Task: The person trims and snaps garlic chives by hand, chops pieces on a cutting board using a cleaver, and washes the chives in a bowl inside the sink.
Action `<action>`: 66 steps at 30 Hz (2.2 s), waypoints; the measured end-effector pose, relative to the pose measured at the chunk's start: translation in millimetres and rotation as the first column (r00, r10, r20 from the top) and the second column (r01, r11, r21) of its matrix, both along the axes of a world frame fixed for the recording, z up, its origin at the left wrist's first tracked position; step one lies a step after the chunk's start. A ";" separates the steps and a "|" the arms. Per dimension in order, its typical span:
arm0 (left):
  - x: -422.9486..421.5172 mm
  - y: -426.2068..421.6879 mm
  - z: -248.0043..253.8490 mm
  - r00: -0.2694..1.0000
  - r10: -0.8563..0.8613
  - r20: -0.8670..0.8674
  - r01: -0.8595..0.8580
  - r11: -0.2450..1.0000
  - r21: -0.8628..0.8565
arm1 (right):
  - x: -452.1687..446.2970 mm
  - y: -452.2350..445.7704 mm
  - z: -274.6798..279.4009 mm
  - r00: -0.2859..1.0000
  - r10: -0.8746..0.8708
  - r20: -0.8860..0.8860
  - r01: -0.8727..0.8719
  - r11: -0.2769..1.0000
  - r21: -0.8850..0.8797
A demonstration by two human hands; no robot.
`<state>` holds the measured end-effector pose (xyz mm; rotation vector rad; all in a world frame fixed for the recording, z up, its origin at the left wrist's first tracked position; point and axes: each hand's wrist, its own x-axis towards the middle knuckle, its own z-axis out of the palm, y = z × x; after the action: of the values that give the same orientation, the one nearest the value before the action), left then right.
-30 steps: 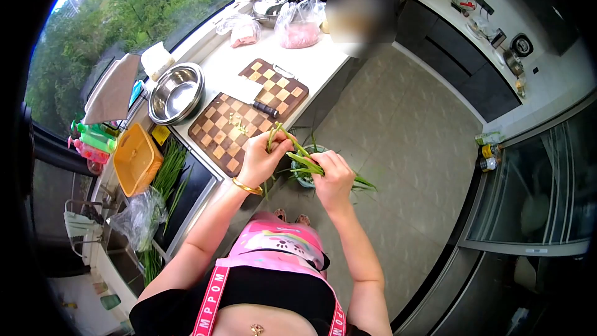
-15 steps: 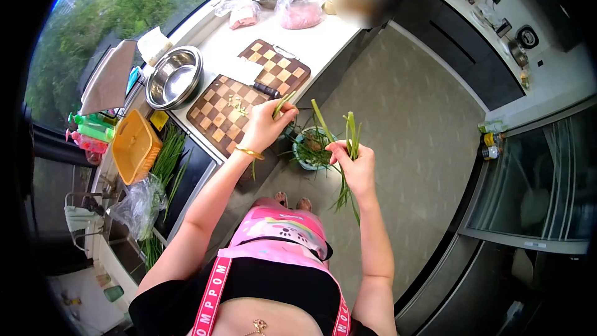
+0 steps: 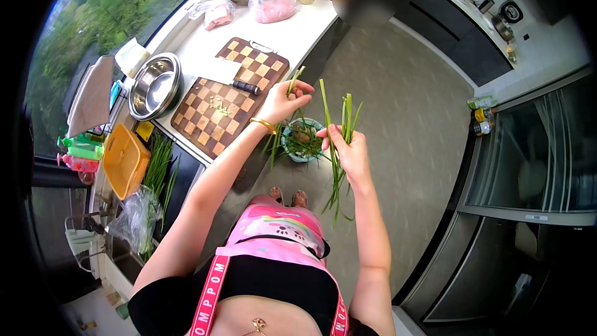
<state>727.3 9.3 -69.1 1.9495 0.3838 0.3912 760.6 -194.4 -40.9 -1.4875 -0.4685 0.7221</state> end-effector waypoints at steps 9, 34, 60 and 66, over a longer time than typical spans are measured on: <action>-24.0 -21.0 44.5 0.985 -0.052 0.165 0.101 0.947 -0.304 | -7.2 9.9 -5.5 0.975 -0.145 0.170 0.144 0.989 0.015; -42.7 10.7 25.6 0.989 -0.148 -0.010 0.146 0.984 -0.103 | 6.7 -20.3 3.8 0.137 -0.068 0.988 0.559 0.829 -0.021; -16.4 -10.6 58.3 0.960 -0.205 0.192 0.274 0.827 -0.490 | 3.0 4.1 9.5 0.984 0.119 -0.135 -0.111 0.992 0.062; -20.1 -5.4 56.4 0.955 -0.179 0.235 0.217 0.965 -0.146 | 5.8 3.1 3.9 0.988 0.011 0.151 -0.019 0.998 0.052</action>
<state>707.2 3.9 -12.7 1.7370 0.0724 0.4242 766.4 -191.3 -37.0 -1.4954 -0.6102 0.6064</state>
